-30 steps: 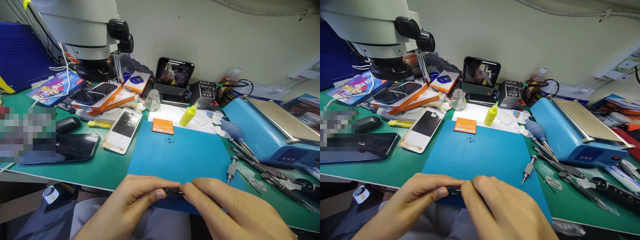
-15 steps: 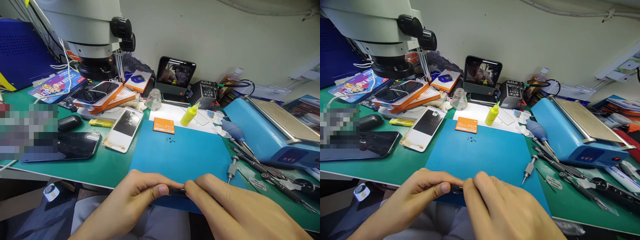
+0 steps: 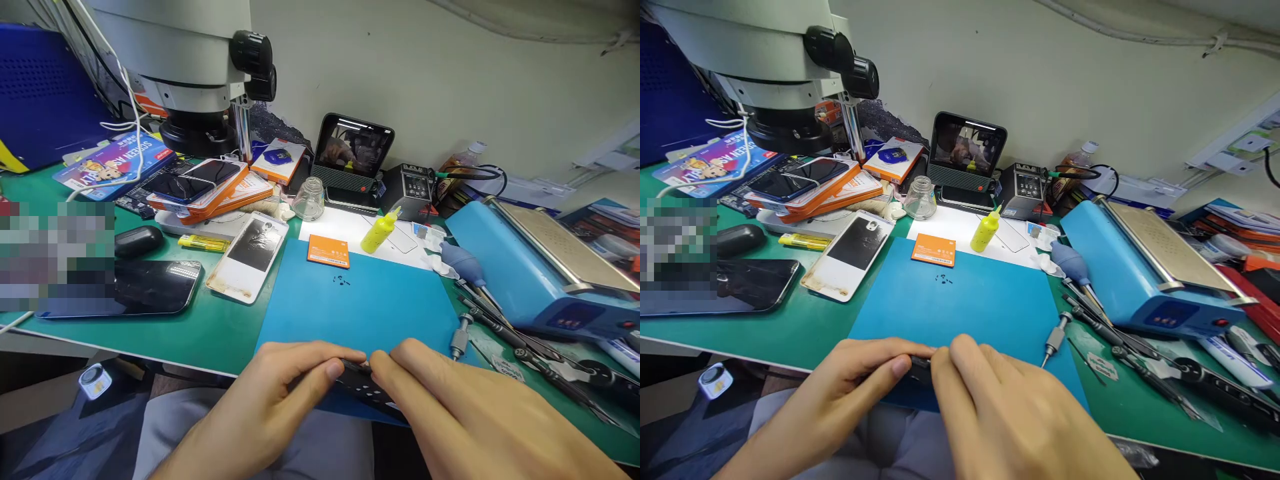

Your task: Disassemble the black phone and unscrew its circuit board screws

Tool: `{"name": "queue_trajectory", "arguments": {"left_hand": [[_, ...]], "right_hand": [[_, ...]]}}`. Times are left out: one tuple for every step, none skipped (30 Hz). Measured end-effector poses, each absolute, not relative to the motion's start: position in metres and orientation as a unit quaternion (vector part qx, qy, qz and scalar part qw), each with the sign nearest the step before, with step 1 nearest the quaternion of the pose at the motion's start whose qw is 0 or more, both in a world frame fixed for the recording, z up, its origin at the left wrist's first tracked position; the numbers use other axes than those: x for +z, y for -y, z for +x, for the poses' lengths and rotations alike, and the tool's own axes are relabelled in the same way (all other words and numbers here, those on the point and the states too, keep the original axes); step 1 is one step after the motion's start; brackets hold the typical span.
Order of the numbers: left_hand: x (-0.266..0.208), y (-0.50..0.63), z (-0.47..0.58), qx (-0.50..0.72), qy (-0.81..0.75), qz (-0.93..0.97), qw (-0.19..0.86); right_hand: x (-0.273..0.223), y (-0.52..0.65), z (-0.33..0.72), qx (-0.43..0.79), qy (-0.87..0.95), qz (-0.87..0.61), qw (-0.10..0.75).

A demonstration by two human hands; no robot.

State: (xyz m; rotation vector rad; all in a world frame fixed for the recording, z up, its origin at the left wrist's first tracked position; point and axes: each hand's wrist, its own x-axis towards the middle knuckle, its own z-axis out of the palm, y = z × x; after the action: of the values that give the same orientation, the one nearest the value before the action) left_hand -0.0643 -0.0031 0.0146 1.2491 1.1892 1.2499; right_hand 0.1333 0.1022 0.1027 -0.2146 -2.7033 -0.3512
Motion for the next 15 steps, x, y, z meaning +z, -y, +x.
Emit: {"name": "queue_trajectory", "arguments": {"left_hand": [[0.015, 0.004, -0.064, 0.506, -0.494, 0.529, 0.47], [0.014, 0.006, -0.063, 0.5, -0.499, 0.544, 0.453], [0.013, 0.007, -0.062, 0.493, -0.506, 0.559, 0.434], [0.01, 0.009, -0.06, 0.488, -0.516, 0.575, 0.406], [0.007, 0.011, -0.057, 0.484, -0.531, 0.591, 0.368], [0.003, 0.012, -0.052, 0.48, -0.549, 0.604, 0.322], [-0.002, 0.014, -0.046, 0.475, -0.572, 0.613, 0.269], [-0.007, 0.014, -0.038, 0.468, -0.593, 0.617, 0.22], [-0.011, 0.014, -0.029, 0.465, -0.618, 0.608, 0.183], [-0.015, 0.014, -0.02, 0.46, -0.641, 0.593, 0.16], [-0.018, 0.013, -0.01, 0.458, -0.662, 0.579, 0.132], [-0.02, 0.011, -0.001, 0.456, -0.68, 0.565, 0.101], [-0.022, 0.01, 0.006, 0.455, -0.694, 0.553, 0.072], [-0.023, 0.008, 0.013, 0.455, -0.705, 0.542, 0.05], [-0.024, 0.007, 0.017, 0.456, -0.712, 0.533, 0.034]], "right_hand": [[0.103, -0.103, 0.133, -0.11, 0.968, -0.076, 0.213], [0.102, -0.104, 0.133, -0.099, 0.968, -0.076, 0.216], [0.102, -0.105, 0.133, -0.093, 0.97, -0.076, 0.212], [0.102, -0.106, 0.133, -0.092, 0.971, -0.075, 0.208], [0.102, -0.107, 0.133, -0.095, 0.974, -0.076, 0.193], [0.102, -0.107, 0.134, -0.096, 0.977, -0.078, 0.174], [0.102, -0.108, 0.135, -0.093, 0.979, -0.079, 0.163], [0.103, -0.109, 0.136, -0.081, 0.982, -0.082, 0.152], [0.103, -0.109, 0.137, -0.064, 0.983, -0.084, 0.148], [0.104, -0.11, 0.138, -0.042, 0.985, -0.088, 0.141], [0.104, -0.111, 0.139, -0.02, 0.987, -0.092, 0.132], [0.105, -0.111, 0.139, -0.002, 0.987, -0.094, 0.132], [0.105, -0.111, 0.139, 0.009, 0.986, -0.096, 0.133], [0.106, -0.111, 0.138, 0.015, 0.986, -0.097, 0.138], [0.106, -0.111, 0.138, 0.015, 0.985, -0.096, 0.144]]}}
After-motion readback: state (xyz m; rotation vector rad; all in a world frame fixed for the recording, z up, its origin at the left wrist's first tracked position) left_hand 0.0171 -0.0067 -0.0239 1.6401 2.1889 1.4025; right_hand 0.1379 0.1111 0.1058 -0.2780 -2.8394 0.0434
